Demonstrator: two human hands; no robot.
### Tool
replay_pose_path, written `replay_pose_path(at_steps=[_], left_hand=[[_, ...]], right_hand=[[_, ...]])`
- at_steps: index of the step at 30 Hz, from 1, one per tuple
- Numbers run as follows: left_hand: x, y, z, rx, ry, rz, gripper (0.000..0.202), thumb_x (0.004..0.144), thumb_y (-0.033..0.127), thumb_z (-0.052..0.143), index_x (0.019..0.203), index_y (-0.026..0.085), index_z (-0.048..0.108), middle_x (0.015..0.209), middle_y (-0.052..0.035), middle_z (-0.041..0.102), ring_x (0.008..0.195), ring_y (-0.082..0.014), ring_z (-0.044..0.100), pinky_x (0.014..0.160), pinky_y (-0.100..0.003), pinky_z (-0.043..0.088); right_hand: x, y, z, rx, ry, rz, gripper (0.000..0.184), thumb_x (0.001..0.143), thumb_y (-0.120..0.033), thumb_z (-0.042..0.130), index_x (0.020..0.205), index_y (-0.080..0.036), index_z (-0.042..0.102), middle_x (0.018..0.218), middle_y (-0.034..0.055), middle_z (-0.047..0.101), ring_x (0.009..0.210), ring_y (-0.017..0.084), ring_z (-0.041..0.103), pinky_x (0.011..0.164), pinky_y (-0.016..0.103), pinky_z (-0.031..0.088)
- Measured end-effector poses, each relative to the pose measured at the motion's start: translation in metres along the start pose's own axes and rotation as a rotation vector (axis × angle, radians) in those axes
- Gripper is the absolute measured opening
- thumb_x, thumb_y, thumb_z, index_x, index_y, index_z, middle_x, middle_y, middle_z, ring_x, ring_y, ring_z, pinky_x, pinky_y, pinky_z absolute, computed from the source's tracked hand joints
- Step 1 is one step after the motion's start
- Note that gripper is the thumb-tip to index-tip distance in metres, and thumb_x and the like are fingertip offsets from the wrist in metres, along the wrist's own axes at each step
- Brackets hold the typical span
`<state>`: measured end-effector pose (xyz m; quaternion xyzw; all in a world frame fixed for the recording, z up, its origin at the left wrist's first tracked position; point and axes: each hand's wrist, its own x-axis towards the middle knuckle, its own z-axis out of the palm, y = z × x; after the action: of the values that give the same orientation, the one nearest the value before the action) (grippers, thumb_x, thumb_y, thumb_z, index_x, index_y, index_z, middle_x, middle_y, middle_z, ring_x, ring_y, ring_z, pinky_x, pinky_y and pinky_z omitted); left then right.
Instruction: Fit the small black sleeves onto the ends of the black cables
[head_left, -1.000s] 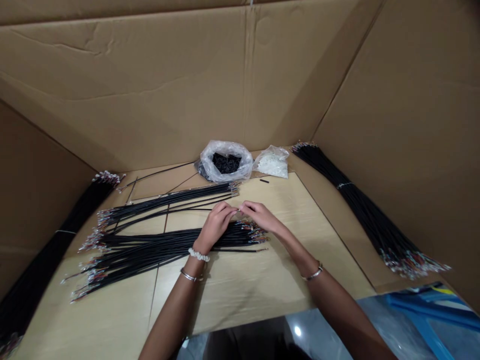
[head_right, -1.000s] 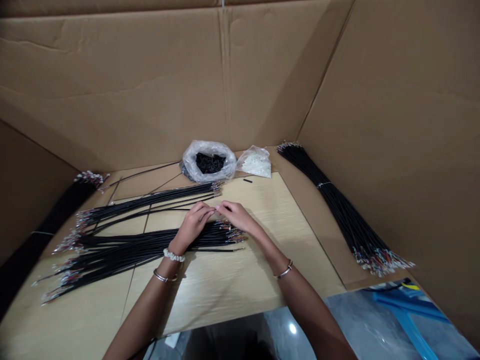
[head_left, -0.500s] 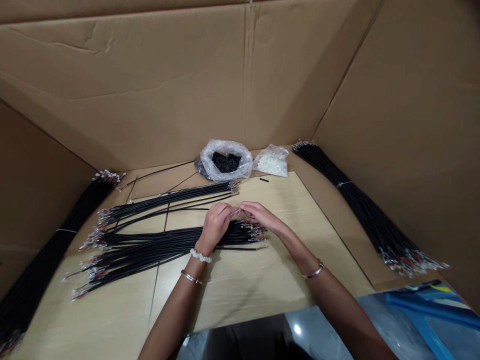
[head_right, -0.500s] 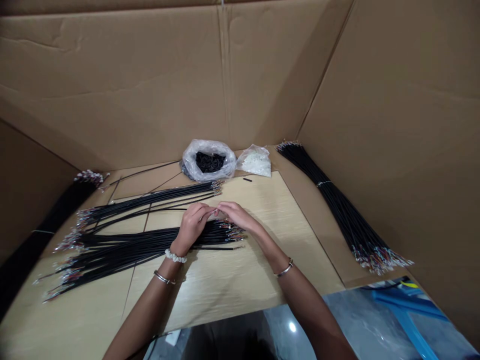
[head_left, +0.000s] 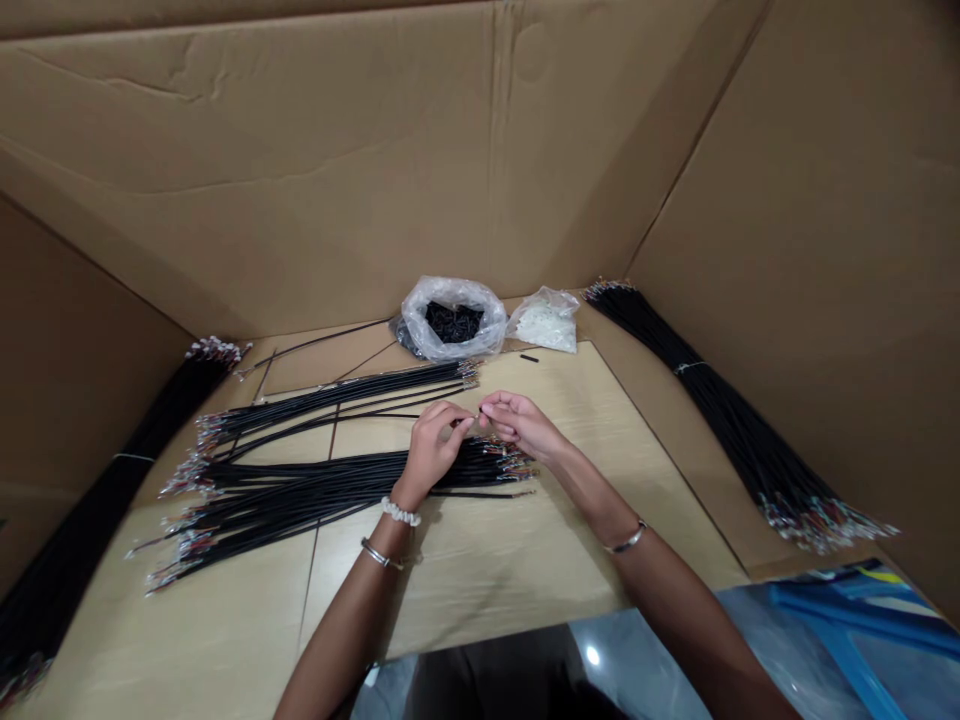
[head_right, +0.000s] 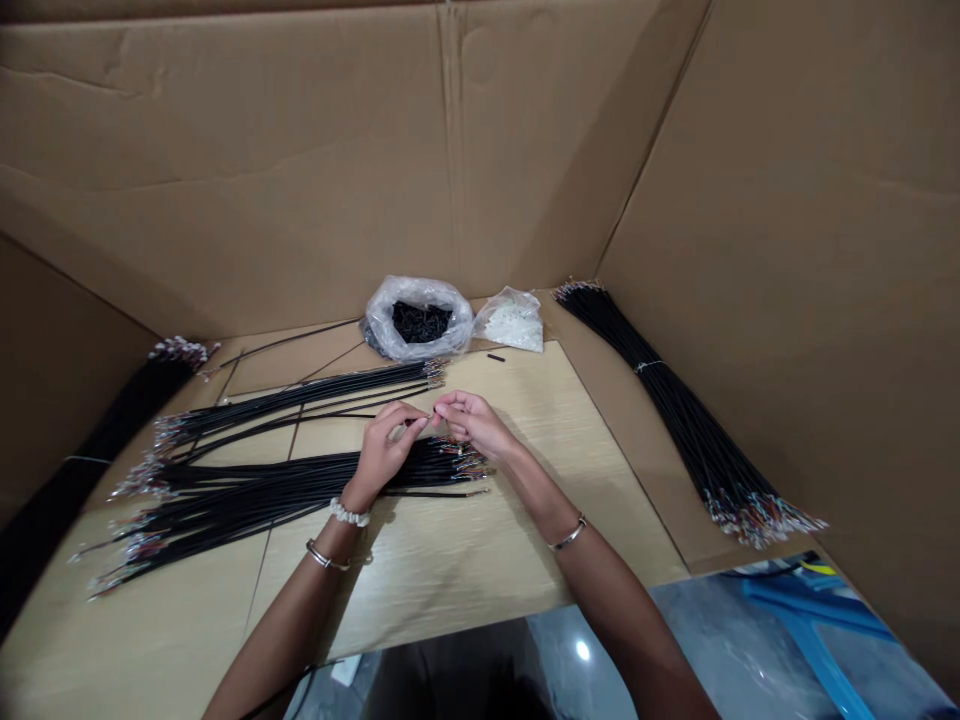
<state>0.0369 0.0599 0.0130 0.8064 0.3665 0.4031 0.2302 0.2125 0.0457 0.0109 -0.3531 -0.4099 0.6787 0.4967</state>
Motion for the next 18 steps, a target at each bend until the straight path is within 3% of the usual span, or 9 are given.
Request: replay_pose_path(at_steps=[11, 18], left_hand=[[-0.0002, 0.0002, -0.0012, -0.113, 0.032, -0.101, 0.026, 0.085, 0.037, 0.056, 0.083, 0.013, 0.067, 0.083, -0.0010, 0.061, 0.080, -0.0015, 0.053, 0.076, -0.014, 0.041], [0.0001, -0.0001, -0.0019, -0.060, 0.048, -0.037, 0.026, 0.086, 0.035, 0.054, 0.082, 0.012, 0.065, 0.082, -0.0017, 0.060, 0.080, -0.0018, 0.053, 0.075, -0.014, 0.041]], right_hand=[[-0.0014, 0.0068, 0.0088, 0.055, -0.021, -0.013, 0.042, 0.070, -0.043, 0.075, 0.091, -0.013, 0.055, 0.071, -0.0005, 0.058, 0.042, 0.000, 0.027, 0.040, 0.019, 0.013], [-0.0022, 0.0068, 0.0106, 0.089, -0.043, -0.025, 0.041, 0.070, -0.041, 0.074, 0.090, -0.013, 0.052, 0.071, -0.0018, 0.056, 0.041, 0.000, 0.026, 0.039, 0.019, 0.013]])
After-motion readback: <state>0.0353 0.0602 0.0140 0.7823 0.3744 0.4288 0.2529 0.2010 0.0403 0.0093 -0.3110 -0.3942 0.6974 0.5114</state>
